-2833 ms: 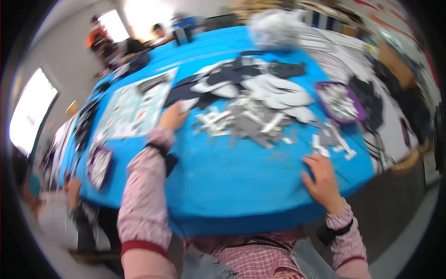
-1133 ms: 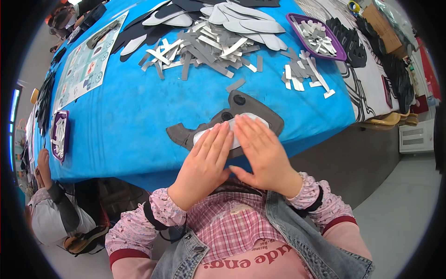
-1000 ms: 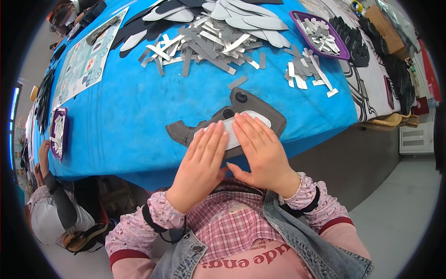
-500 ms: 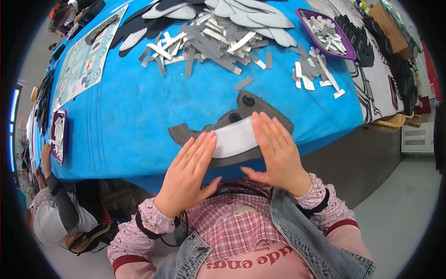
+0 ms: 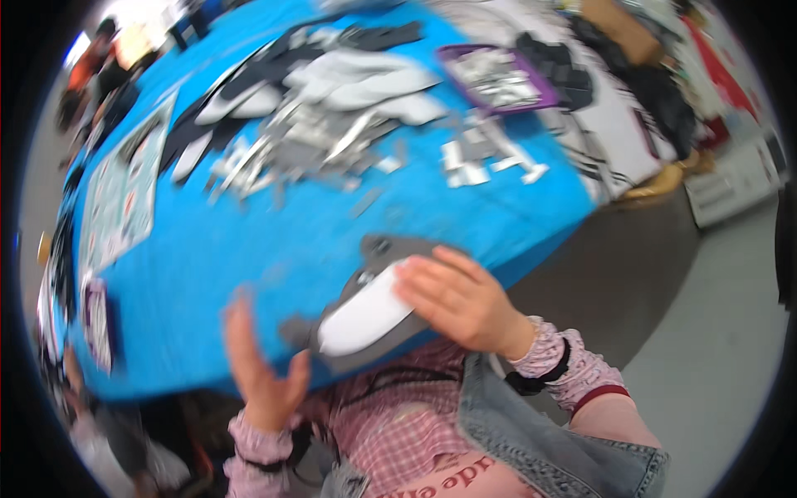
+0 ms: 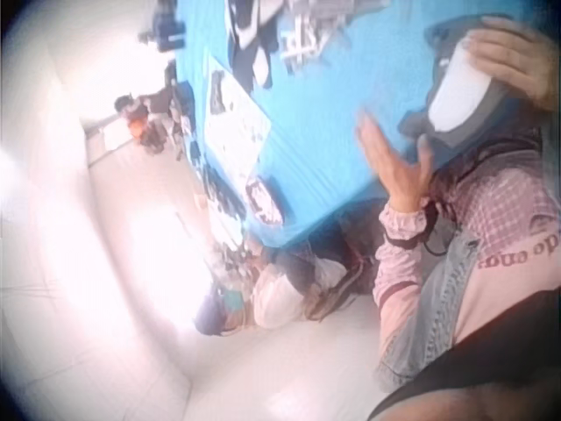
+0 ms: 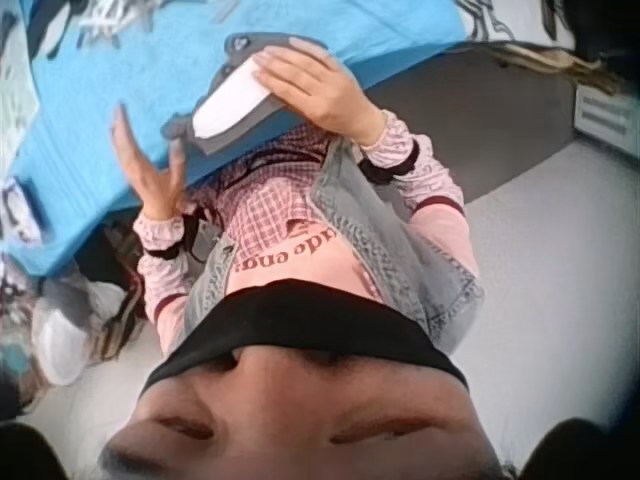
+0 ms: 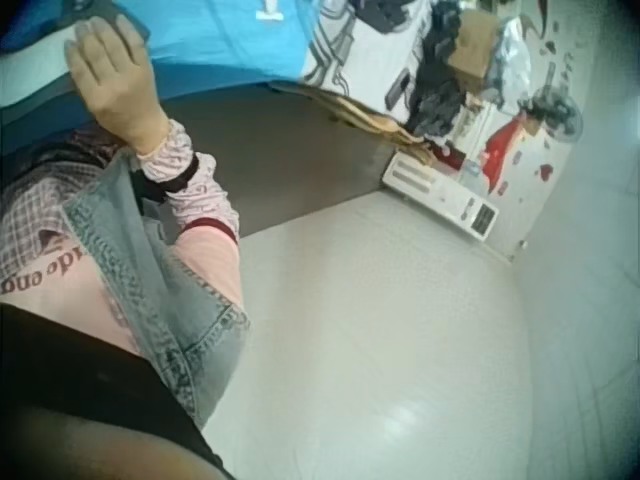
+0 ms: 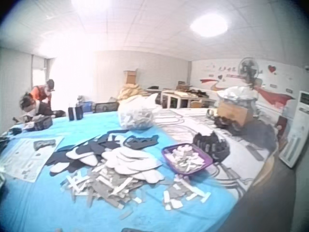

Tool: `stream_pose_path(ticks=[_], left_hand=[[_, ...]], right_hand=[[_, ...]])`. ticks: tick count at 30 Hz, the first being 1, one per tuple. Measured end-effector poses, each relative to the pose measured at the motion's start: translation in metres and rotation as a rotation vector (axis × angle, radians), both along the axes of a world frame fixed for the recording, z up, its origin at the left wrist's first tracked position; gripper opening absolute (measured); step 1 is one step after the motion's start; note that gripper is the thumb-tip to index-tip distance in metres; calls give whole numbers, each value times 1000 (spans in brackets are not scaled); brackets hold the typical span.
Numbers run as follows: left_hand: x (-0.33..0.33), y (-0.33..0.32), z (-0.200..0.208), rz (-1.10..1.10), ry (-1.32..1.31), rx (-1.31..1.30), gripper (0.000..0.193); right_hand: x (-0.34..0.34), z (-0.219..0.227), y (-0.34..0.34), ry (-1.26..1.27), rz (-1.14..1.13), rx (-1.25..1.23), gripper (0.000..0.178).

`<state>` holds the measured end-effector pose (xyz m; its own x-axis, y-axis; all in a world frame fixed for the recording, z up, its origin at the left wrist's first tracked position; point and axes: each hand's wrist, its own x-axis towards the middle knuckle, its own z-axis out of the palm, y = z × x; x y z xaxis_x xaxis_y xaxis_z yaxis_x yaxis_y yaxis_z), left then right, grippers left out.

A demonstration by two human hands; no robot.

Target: The recorder is assembling shoe upper components by placing material pieces onto a larger base component and aligning them.

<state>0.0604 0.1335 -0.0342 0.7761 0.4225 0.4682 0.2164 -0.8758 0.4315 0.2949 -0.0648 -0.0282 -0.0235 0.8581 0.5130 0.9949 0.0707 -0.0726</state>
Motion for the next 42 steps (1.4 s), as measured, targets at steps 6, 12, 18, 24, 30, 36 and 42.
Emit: stream_pose_path(ticks=[6,12,18,24,30,36,42], left_hand=[[2,24,-9,163,-2,157,58],[16,22,-18,180,64,152,55],[16,22,-19,162,85,113,56],[8,22,-15,220,124,126,57],[15,26,-5,126,174,4,63],[18,105,36,90,339,123,59],[34,226,38,144,501,158,54]], right_hand=[[86,41,-36,539,-613,619,17],[256,41,-95,1222,-426,988,28],[350,29,-82,1400,-577,845,41],[354,-31,-48,852,-1005,803,76],[115,6,-11,660,-394,418,50],[37,-14,42,208,-347,120,57],[40,-8,33,217,-368,78,49]])
